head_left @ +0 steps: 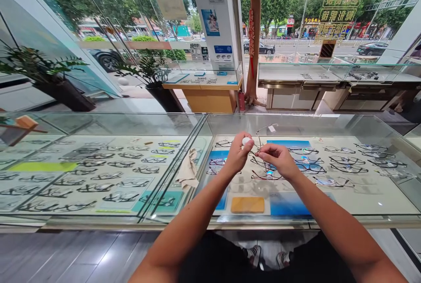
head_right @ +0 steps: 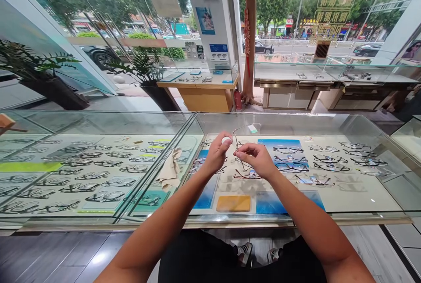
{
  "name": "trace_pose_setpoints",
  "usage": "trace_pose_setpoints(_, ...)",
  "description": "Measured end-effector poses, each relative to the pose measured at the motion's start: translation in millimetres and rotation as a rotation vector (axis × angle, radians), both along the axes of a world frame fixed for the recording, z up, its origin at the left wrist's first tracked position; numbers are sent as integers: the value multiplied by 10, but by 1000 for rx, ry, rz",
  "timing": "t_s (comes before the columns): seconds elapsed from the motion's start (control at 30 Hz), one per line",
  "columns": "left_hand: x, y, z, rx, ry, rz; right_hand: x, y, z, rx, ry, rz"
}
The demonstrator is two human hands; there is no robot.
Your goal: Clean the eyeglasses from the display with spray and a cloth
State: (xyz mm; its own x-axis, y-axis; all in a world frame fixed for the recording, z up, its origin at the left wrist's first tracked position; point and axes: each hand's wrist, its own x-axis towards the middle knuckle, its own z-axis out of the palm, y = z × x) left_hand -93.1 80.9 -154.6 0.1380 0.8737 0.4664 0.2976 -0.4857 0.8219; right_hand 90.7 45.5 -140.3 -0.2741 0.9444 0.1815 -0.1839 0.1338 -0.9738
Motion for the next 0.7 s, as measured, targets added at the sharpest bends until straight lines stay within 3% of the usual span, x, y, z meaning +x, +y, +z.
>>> trace_pose_setpoints(0.53, 8, -52, 63, 33, 36, -19, 4, 31, -33, -1, -3, 7)
trace_pose_setpoints(0.7, 18, -77, 59, 41, 121, -86, 25, 82, -40, -48, 111, -97)
